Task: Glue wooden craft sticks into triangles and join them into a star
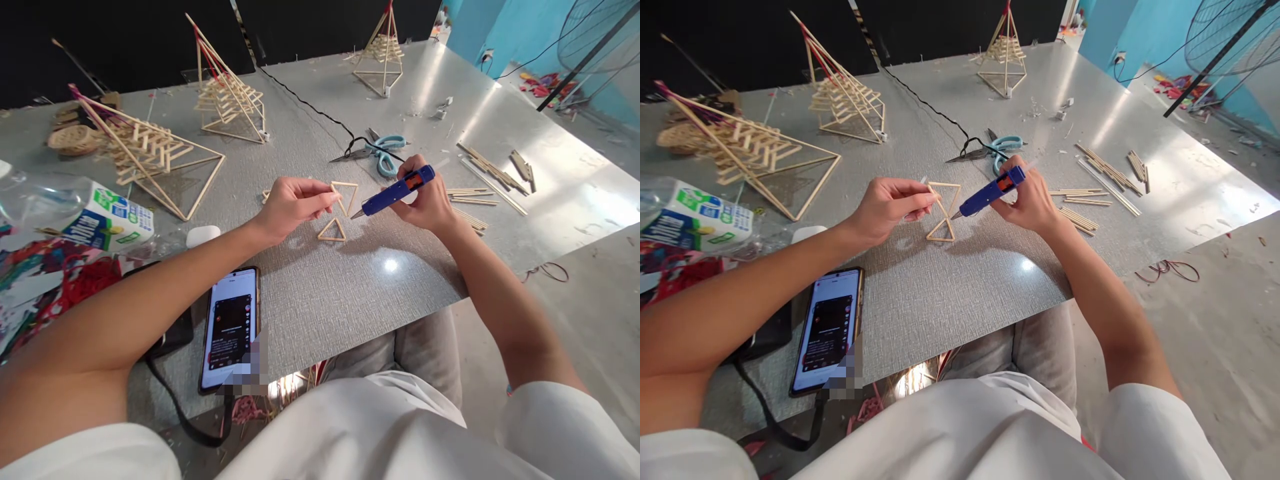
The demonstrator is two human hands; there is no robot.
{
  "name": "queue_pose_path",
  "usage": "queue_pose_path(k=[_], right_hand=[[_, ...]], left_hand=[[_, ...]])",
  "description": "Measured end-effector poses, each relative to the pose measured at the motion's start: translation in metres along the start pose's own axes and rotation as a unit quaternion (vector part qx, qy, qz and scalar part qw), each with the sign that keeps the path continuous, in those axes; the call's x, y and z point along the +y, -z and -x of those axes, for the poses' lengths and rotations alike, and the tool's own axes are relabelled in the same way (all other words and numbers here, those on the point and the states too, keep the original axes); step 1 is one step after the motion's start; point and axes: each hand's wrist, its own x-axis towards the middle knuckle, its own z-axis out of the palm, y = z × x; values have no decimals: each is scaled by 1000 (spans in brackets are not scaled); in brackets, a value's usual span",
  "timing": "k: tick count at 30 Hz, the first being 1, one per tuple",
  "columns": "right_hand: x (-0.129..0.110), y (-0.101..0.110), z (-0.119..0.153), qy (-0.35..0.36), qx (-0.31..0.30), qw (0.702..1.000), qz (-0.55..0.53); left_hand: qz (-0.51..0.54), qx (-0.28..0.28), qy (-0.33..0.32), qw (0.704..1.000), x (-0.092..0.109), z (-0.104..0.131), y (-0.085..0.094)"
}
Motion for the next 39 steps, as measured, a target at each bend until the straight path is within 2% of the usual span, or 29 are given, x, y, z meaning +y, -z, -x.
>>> queue_pose_path(k=[9, 20, 39], right_hand=[[-1, -1, 0, -19, 6, 1000, 16], [0, -5, -1, 2, 9, 1000, 17], [-1, -3, -1, 16, 8, 1000, 24]], left_hand=[[-105, -9, -97, 990, -4, 2, 3], [-108, -19, -70, 992, -2, 4, 0], [-102, -20, -62, 993, -3, 5, -1]])
